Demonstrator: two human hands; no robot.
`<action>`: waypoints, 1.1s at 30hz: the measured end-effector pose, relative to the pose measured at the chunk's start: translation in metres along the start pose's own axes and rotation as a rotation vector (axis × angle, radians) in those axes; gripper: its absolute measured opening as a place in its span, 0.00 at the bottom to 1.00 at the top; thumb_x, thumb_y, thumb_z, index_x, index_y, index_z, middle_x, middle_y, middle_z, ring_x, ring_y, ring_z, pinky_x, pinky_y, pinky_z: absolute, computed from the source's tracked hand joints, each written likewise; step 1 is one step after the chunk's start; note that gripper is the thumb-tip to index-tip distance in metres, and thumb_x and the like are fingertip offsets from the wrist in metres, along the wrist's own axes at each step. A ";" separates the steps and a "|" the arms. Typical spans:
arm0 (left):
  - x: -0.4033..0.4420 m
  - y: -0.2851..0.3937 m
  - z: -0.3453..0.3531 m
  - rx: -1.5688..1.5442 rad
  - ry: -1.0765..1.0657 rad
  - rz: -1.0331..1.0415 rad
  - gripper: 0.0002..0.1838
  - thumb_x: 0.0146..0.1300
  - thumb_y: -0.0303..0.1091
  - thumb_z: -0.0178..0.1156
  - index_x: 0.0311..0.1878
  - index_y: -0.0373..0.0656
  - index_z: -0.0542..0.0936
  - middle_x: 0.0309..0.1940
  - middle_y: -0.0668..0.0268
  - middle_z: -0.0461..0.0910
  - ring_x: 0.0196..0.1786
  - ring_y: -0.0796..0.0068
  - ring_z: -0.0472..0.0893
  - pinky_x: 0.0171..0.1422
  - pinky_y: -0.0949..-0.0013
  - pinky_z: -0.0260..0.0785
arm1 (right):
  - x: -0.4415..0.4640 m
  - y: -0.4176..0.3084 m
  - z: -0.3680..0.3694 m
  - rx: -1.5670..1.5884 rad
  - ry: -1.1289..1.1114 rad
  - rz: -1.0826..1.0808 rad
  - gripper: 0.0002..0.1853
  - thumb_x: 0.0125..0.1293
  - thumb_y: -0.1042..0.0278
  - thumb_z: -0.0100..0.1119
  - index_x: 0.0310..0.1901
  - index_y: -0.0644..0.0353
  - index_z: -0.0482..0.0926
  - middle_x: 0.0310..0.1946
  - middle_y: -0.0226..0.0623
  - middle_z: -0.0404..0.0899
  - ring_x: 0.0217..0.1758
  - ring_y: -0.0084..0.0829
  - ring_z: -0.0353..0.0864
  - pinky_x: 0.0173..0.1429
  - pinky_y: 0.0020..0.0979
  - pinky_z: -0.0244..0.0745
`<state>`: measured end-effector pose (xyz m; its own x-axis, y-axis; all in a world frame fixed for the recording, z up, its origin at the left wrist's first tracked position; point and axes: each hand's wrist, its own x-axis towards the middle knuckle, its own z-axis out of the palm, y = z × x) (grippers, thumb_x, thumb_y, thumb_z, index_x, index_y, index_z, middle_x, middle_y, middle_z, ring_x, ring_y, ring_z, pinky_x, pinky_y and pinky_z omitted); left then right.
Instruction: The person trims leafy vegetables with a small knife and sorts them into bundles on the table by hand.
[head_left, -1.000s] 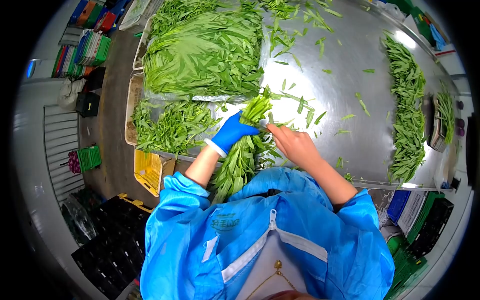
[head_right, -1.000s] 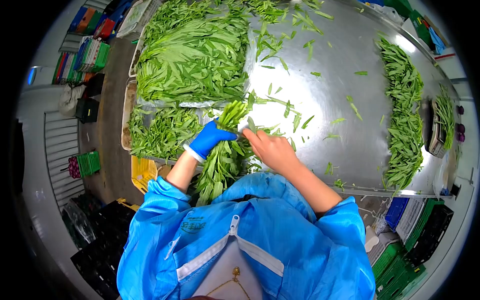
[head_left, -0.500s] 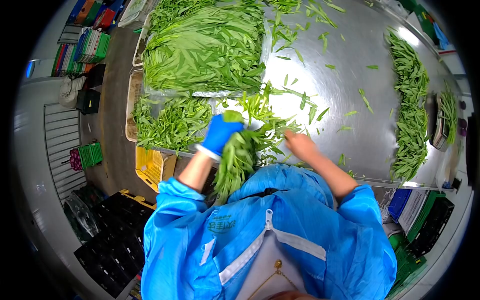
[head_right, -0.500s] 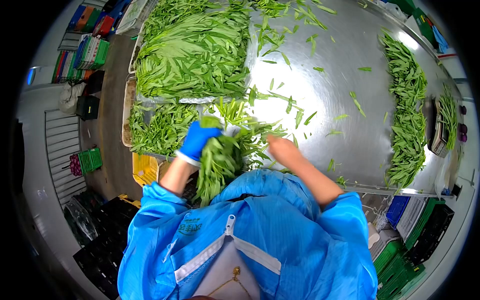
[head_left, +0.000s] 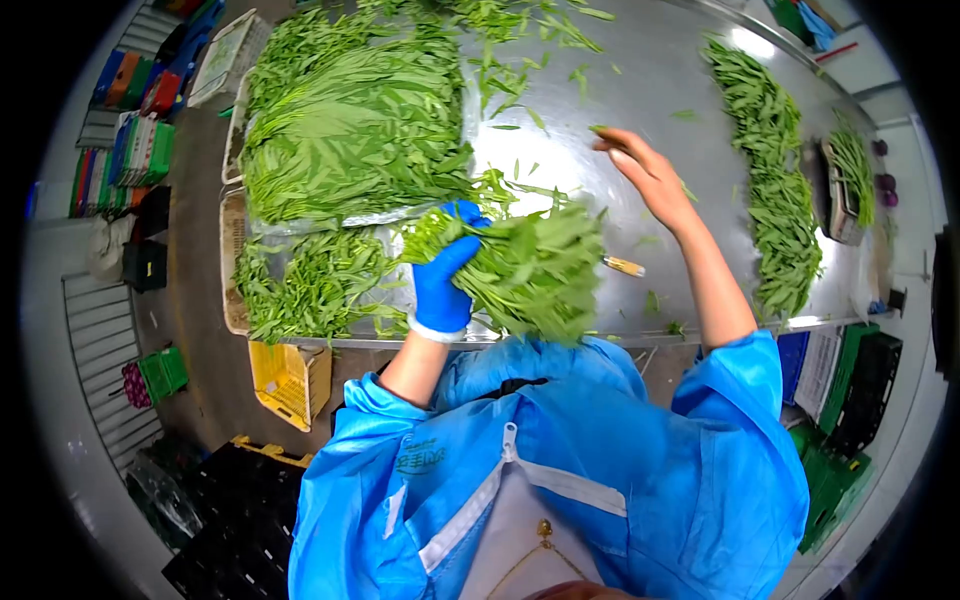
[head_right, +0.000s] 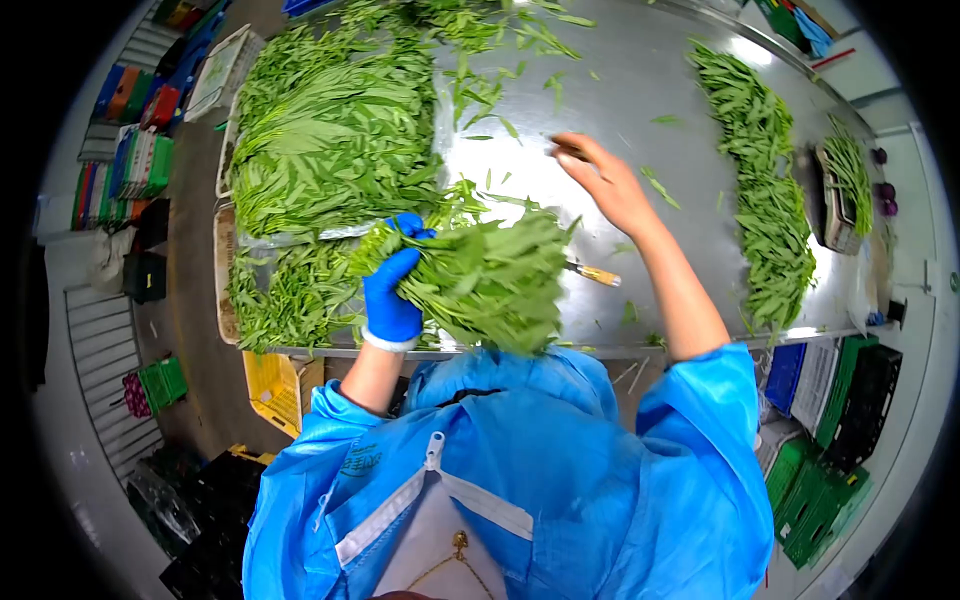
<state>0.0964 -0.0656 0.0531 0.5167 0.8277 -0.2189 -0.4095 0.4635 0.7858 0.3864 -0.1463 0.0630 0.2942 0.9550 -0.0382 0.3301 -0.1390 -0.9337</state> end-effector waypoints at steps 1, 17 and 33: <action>-0.006 -0.007 0.006 -0.107 -0.014 -0.057 0.23 0.54 0.24 0.56 0.56 0.35 0.74 0.48 0.61 0.77 0.52 0.67 0.77 0.62 0.64 0.68 | 0.007 0.008 0.010 0.082 -0.130 -0.043 0.28 0.71 0.48 0.48 0.61 0.63 0.71 0.57 0.41 0.76 0.61 0.34 0.72 0.65 0.34 0.65; 0.015 -0.038 -0.017 -0.315 0.209 -0.277 0.13 0.57 0.29 0.56 0.46 0.37 0.80 0.39 0.60 0.82 0.44 0.66 0.81 0.54 0.64 0.74 | -0.119 0.022 0.127 0.389 -0.488 0.396 0.55 0.44 0.64 0.78 0.71 0.62 0.53 0.63 0.44 0.68 0.67 0.34 0.65 0.73 0.34 0.56; 0.013 -0.033 -0.061 -0.507 0.006 -0.356 0.18 0.60 0.28 0.57 0.55 0.38 0.76 0.46 0.60 0.81 0.49 0.67 0.81 0.56 0.64 0.73 | -0.106 -0.010 0.129 0.196 -0.419 0.330 0.48 0.45 0.74 0.75 0.68 0.65 0.57 0.61 0.39 0.70 0.64 0.31 0.67 0.71 0.33 0.58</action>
<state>0.0713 -0.0510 -0.0110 0.6838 0.5958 -0.4212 -0.5198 0.8029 0.2918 0.2359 -0.2122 0.0298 -0.0407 0.8970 -0.4401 0.0964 -0.4349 -0.8953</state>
